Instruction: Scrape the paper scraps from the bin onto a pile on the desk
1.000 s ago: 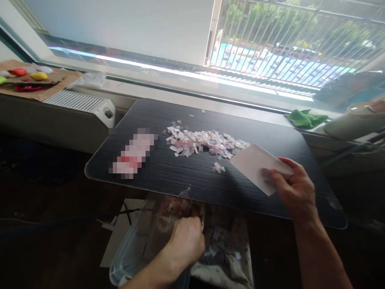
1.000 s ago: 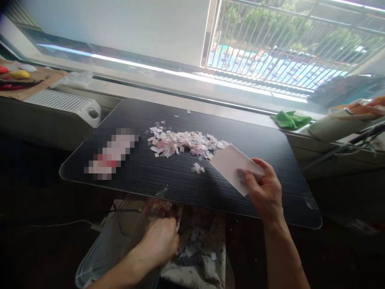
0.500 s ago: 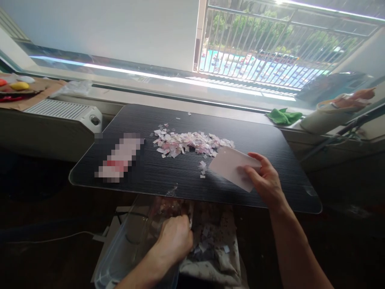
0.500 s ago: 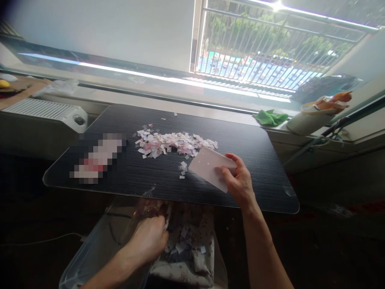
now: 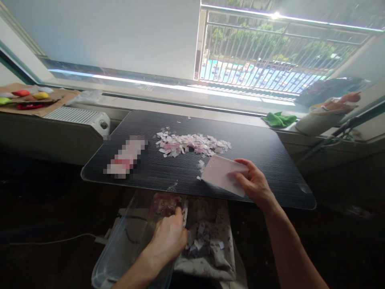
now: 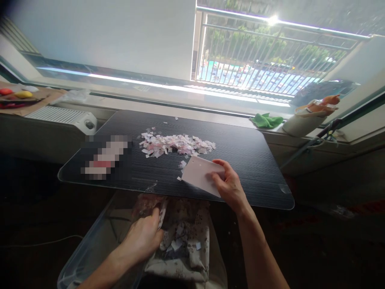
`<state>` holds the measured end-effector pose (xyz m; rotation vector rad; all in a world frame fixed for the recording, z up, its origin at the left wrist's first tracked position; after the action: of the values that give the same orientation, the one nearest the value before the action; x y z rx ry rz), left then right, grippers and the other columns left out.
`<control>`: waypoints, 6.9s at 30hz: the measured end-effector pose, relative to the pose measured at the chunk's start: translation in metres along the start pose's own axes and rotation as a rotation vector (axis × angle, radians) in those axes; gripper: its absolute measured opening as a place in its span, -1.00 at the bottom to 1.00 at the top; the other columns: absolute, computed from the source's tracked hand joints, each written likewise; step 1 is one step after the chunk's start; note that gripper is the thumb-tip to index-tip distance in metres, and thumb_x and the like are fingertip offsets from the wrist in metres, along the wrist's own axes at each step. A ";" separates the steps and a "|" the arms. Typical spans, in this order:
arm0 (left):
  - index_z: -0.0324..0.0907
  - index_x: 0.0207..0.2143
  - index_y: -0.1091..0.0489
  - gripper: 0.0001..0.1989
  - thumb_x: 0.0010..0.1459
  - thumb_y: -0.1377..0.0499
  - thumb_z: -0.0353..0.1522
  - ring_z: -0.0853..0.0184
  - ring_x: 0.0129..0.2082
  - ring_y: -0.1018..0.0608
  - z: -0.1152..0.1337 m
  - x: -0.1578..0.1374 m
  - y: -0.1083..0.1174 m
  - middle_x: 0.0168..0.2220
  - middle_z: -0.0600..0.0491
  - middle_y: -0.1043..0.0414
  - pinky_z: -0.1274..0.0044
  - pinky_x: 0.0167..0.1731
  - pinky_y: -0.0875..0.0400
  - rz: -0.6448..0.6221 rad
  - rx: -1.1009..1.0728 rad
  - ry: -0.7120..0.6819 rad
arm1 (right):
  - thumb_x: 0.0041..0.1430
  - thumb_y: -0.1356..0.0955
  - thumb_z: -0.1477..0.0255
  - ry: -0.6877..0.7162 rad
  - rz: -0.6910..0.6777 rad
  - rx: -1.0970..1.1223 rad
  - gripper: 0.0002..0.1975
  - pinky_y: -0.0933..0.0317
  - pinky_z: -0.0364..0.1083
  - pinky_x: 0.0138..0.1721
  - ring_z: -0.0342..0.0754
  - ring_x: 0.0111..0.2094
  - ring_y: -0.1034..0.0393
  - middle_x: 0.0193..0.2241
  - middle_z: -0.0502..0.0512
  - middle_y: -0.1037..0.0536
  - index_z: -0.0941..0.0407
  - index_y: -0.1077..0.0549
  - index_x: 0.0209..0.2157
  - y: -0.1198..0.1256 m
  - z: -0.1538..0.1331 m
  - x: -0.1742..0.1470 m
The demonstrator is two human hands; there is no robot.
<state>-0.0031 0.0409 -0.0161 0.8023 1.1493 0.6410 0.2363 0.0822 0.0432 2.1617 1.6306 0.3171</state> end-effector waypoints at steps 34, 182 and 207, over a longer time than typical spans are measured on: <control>-0.22 -0.33 -0.22 -0.78 -0.04 0.11 -0.37 0.17 -0.31 -0.47 -0.019 0.006 0.013 -0.35 -0.13 -0.42 0.45 -0.36 -0.27 -0.030 -0.030 0.065 | -0.09 -0.33 0.29 -0.092 -0.196 0.197 -0.61 -0.17 -0.21 -0.54 -0.18 -0.52 -0.28 -0.46 -0.05 -0.39 0.09 -0.26 -0.17 -0.005 0.015 -0.011; -0.32 -0.13 -0.19 -0.60 -0.09 0.04 -0.41 0.18 -0.30 -0.50 0.015 0.004 -0.006 -0.39 -0.14 -0.45 0.46 -0.30 -0.33 0.025 0.022 -0.080 | -0.12 -0.28 0.30 0.052 0.093 -0.003 -0.54 -0.17 -0.19 -0.62 -0.18 -0.61 -0.24 -0.55 -0.03 -0.38 0.12 -0.30 -0.11 -0.032 -0.017 0.015; -0.32 -0.12 -0.19 -0.60 -0.06 0.06 -0.39 0.18 -0.28 -0.49 0.014 0.005 -0.006 -0.37 -0.15 -0.45 0.45 -0.29 -0.32 -0.002 0.013 -0.084 | -0.13 -0.27 0.33 0.031 0.007 0.098 -0.56 -0.22 -0.16 -0.57 -0.13 -0.54 -0.32 -0.47 0.01 -0.43 0.12 -0.29 -0.13 -0.048 -0.011 0.028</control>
<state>0.0116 0.0382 -0.0214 0.8318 1.0782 0.5936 0.1981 0.1216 0.0291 2.2454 1.6881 0.2802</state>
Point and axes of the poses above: each hand's wrist, its own x-axis towards the middle knuckle, its own y-axis out of the back of the hand, z = x × y, the point moved 2 cm from there along x, towards the middle knuckle
